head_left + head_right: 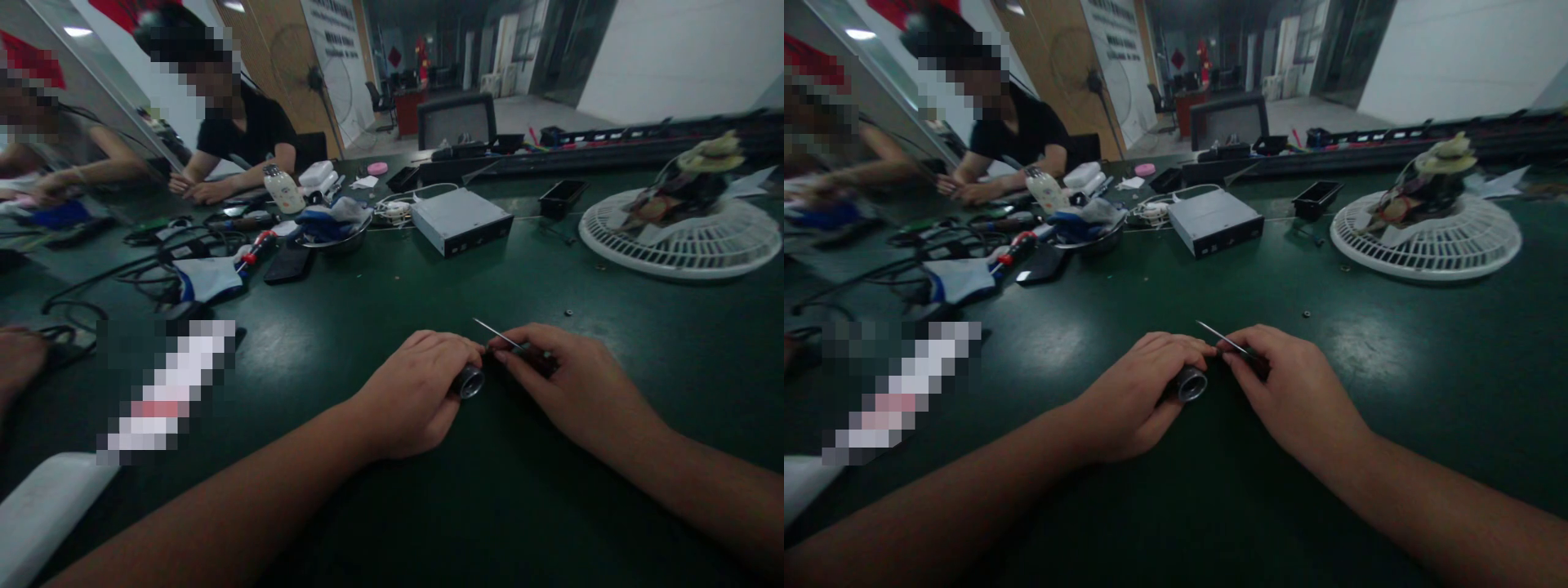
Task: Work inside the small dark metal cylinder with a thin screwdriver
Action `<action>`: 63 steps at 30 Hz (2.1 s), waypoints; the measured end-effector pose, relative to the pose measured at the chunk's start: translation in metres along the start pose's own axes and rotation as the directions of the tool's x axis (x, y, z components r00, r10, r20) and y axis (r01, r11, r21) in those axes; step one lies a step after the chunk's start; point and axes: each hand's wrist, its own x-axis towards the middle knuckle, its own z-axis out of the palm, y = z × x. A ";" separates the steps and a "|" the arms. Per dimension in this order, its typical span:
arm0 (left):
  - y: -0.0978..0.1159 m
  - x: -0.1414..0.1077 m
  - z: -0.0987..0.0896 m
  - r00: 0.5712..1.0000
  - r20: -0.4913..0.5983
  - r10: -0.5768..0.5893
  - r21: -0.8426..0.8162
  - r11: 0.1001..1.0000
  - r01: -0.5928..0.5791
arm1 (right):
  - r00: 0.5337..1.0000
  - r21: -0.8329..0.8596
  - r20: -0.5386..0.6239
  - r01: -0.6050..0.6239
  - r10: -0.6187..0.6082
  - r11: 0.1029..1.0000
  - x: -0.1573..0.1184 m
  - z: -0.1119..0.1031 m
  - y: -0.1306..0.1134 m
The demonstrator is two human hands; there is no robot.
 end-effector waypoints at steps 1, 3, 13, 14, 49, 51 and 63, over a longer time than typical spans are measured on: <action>0.000 0.000 0.001 1.000 0.000 0.002 0.000 1.000 -0.002 | 1.000 0.002 0.001 -0.013 0.013 1.000 0.000 0.000 0.000; 0.000 0.000 0.001 1.000 0.001 0.004 0.003 1.000 -0.004 | 1.000 -0.004 -0.001 -0.024 0.024 1.000 0.000 0.000 0.000; 0.004 -0.001 0.001 0.999 -0.033 -0.015 0.026 1.000 0.016 | 0.998 -0.070 0.056 0.005 -0.001 0.998 0.000 -0.007 -0.004; 0.004 -0.001 0.001 0.999 -0.049 -0.024 0.037 0.999 0.026 | 0.999 -0.052 0.042 -0.006 0.009 0.999 0.000 -0.007 -0.004; -0.009 -0.002 0.010 0.986 -0.147 0.083 0.094 0.993 -0.070 | 0.996 0.263 0.052 0.060 -0.076 0.963 -0.007 -0.002 -0.003; -0.008 -0.002 0.010 0.979 -0.202 0.024 0.100 0.995 -0.004 | 0.998 0.284 0.014 0.049 -0.055 0.957 -0.006 -0.002 -0.003; -0.015 0.001 0.015 0.855 -0.479 -0.198 0.069 0.963 0.261 | 0.992 0.173 0.005 0.120 -0.122 0.978 -0.004 -0.003 0.000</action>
